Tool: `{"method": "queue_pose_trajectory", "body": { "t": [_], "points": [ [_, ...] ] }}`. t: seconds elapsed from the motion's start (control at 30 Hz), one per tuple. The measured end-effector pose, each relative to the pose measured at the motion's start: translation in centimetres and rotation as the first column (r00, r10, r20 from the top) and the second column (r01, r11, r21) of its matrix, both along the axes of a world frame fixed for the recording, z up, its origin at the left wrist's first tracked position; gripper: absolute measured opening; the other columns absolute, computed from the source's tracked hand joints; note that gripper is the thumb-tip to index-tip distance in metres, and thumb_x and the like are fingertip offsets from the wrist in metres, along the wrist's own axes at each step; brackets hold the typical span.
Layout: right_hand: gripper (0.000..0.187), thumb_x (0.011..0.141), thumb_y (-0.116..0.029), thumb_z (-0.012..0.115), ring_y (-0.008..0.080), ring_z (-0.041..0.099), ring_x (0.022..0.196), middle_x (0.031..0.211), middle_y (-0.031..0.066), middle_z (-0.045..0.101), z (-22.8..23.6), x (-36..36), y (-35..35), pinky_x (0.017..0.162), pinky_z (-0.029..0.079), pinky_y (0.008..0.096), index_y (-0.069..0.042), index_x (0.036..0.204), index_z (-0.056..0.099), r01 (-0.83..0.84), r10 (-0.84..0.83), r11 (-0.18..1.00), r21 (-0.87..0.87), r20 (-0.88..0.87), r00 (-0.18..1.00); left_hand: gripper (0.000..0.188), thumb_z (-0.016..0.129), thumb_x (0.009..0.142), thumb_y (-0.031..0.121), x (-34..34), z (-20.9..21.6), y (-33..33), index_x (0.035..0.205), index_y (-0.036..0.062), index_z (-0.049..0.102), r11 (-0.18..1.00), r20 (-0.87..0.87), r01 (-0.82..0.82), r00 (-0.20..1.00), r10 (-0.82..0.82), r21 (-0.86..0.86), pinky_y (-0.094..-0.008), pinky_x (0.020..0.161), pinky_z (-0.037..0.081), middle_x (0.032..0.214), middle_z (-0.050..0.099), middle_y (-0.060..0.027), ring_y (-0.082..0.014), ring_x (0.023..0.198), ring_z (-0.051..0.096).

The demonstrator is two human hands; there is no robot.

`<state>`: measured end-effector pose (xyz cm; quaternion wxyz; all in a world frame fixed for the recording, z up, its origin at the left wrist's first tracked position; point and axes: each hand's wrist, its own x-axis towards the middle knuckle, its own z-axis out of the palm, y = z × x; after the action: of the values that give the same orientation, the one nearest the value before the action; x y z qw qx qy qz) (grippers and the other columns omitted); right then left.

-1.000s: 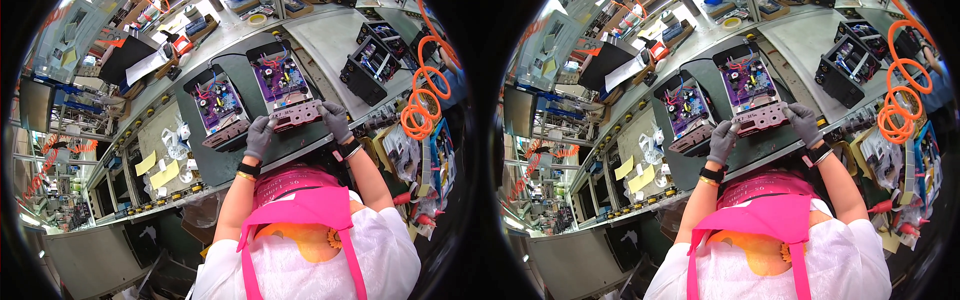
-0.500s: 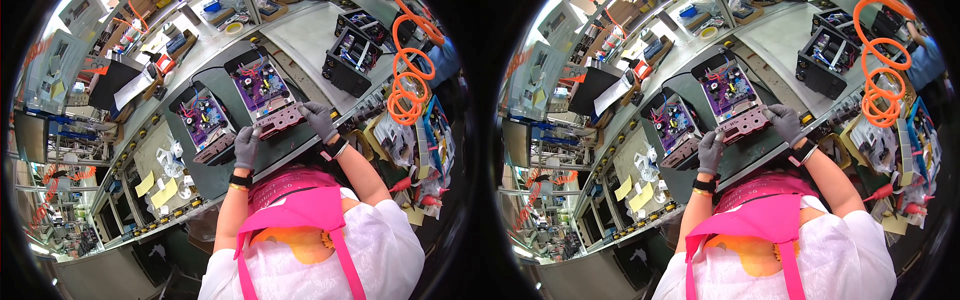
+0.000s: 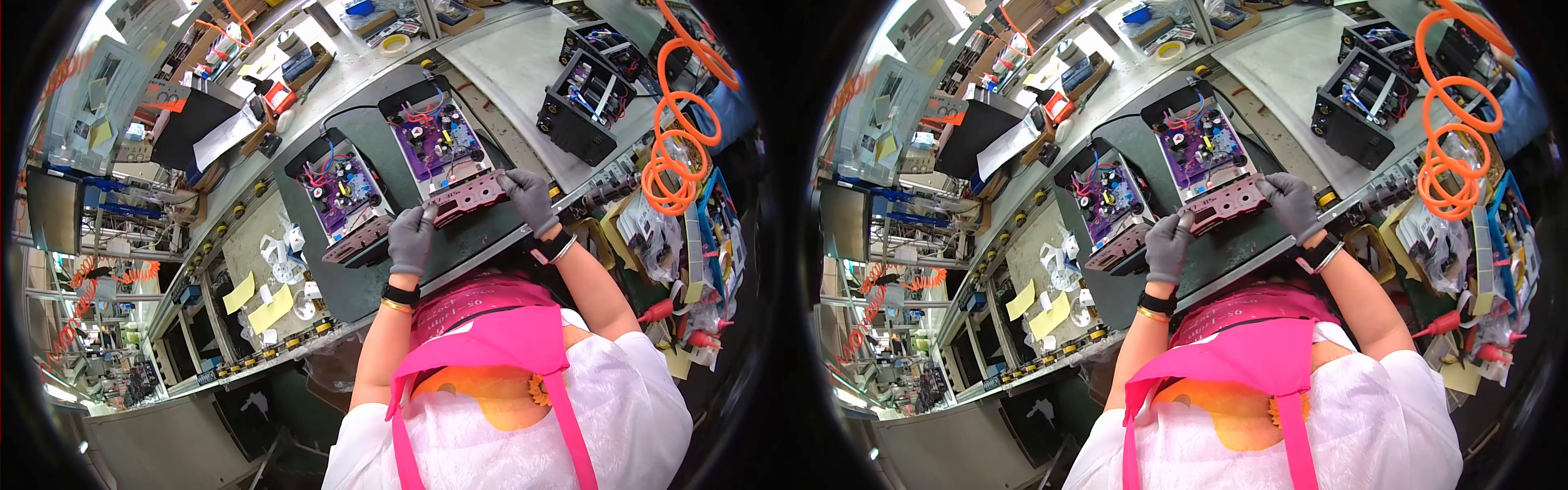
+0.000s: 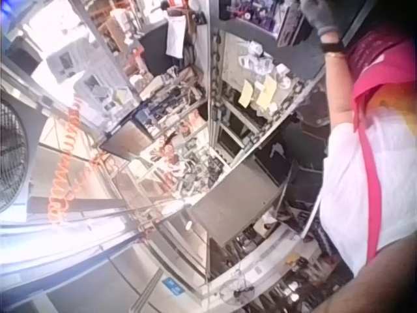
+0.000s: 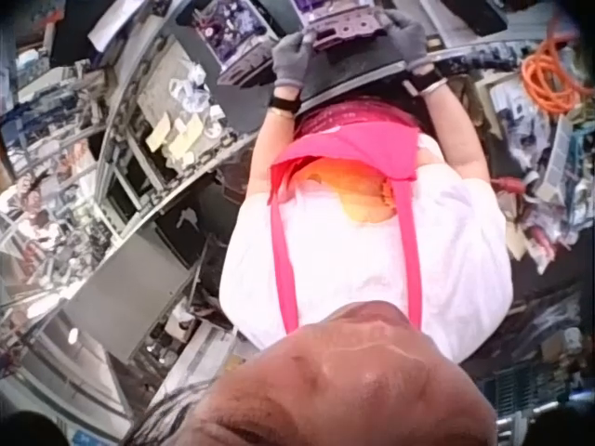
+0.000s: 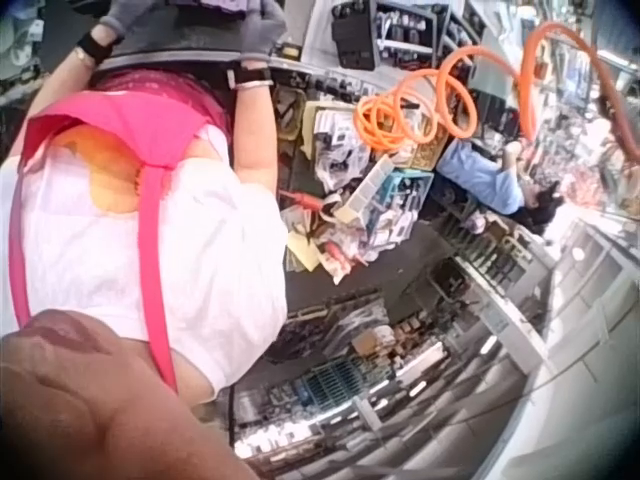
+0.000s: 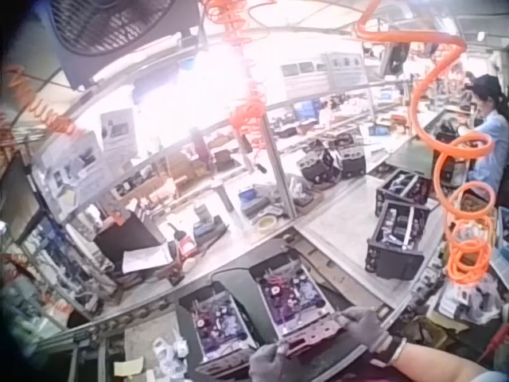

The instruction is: Assembling components and a front panel onto an electronic inverter chassis on a factory assembly line.

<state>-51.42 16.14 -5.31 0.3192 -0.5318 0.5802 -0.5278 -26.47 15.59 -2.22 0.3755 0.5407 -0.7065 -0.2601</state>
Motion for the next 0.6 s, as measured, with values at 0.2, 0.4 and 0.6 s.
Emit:
{"method": "queue_pose_trajectory", "body": {
  "t": [0.2,0.4,0.6],
  "points": [
    [0.020,0.088,-0.019,0.067,0.0163,0.060,0.067,0.073,0.0123,0.064,0.4,0.0,0.0,0.064,0.047,0.0297,0.001,0.091,0.070,0.011,-0.012,1.000,-0.020,-0.075,0.997,0.040,0.061,0.093,0.033,0.0,0.3,0.1,0.075,-0.0028,0.059,0.998,0.078,-0.038,0.996,0.035,0.046,-0.0372,0.056,0.039,0.061,0.049,-0.0176,-0.0267,0.054,0.045],
    [0.020,0.087,-0.019,0.068,0.0189,0.061,0.067,0.074,0.0130,0.064,0.5,-0.2,0.0,0.064,0.047,0.0310,0.001,0.091,0.069,0.002,-0.003,1.000,-0.013,-0.114,0.993,0.043,0.058,0.092,0.040,-0.3,1.3,0.1,0.077,0.0005,0.064,0.996,0.282,-0.085,0.956,0.078,0.013,-0.0424,0.060,0.044,0.067,0.057,-0.0188,-0.0351,0.063,0.057],
    [0.019,0.087,-0.017,0.068,0.0174,0.057,0.061,0.068,0.0126,0.060,1.3,-0.2,-0.1,0.059,0.045,0.0307,0.002,0.087,0.069,-0.006,-0.019,0.992,-0.126,-0.195,0.981,0.046,0.056,0.090,0.051,-0.2,2.1,0.0,0.081,0.0070,0.067,0.980,0.584,-0.192,0.803,0.121,0.061,-0.0448,0.063,0.048,0.073,0.064,-0.0144,-0.0348,0.071,0.063]
  ]
}}
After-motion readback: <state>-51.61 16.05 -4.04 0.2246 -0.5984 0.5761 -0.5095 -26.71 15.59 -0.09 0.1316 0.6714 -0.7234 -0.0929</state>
